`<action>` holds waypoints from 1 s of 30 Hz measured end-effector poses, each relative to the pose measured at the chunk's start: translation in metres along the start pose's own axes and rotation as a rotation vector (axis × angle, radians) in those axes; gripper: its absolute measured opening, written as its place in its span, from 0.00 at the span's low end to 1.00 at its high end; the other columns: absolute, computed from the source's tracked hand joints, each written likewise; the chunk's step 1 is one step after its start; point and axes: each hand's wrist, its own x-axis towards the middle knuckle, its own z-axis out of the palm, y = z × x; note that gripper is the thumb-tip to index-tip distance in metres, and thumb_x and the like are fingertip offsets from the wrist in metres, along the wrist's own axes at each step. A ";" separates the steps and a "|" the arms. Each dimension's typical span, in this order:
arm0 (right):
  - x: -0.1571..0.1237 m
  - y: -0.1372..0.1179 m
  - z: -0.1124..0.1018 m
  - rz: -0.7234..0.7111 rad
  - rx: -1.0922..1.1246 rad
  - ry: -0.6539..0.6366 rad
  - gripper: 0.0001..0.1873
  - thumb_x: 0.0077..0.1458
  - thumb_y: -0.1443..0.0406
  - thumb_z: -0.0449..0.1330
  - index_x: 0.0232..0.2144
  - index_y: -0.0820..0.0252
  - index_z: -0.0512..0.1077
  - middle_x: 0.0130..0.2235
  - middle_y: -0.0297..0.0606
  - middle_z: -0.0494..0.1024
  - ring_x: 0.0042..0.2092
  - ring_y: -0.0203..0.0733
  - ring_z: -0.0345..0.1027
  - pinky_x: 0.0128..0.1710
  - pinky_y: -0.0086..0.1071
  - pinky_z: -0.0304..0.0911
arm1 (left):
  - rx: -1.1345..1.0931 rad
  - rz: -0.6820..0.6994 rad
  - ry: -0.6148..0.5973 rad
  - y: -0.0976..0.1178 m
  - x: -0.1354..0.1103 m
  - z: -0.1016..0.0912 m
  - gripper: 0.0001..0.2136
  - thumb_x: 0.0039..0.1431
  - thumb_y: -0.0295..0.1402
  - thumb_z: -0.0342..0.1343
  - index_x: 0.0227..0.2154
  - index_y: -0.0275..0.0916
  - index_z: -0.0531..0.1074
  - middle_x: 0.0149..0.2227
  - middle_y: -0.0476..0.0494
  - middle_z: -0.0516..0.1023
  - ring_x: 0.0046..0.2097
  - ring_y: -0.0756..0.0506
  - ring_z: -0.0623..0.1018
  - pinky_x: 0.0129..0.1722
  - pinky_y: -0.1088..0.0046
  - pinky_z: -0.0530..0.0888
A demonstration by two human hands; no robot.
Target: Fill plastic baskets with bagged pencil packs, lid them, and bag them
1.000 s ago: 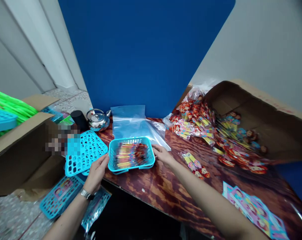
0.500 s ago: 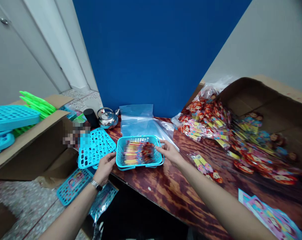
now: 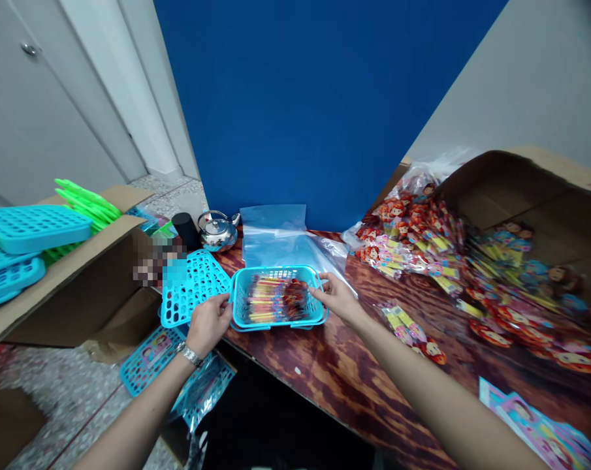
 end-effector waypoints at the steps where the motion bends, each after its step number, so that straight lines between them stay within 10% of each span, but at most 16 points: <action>1: 0.000 -0.001 -0.001 -0.008 -0.025 -0.001 0.23 0.45 0.54 0.60 0.41 0.58 0.64 0.24 0.27 0.69 0.24 0.36 0.64 0.23 0.27 0.55 | 0.009 0.005 0.002 0.001 0.000 -0.001 0.08 0.39 0.34 0.59 0.27 0.43 0.76 0.22 0.50 0.73 0.28 0.45 0.74 0.33 0.73 0.66; 11: -0.005 -0.032 -0.011 0.006 -0.389 -0.023 0.21 0.47 0.59 0.59 0.44 0.59 0.66 0.24 0.28 0.72 0.25 0.35 0.64 0.24 0.26 0.52 | -0.006 -0.021 -0.141 0.012 0.003 0.004 0.24 0.45 0.52 0.54 0.37 0.34 0.69 0.21 0.51 0.72 0.23 0.48 0.72 0.23 0.74 0.66; 30: 0.011 -0.057 -0.021 0.037 -0.534 -0.171 0.08 0.45 0.67 0.59 0.31 0.60 0.66 0.27 0.33 0.73 0.29 0.38 0.68 0.25 0.26 0.52 | 0.234 -0.046 -0.237 0.044 0.028 -0.008 0.16 0.36 0.26 0.53 0.33 0.38 0.67 0.17 0.57 0.68 0.21 0.48 0.72 0.22 0.76 0.63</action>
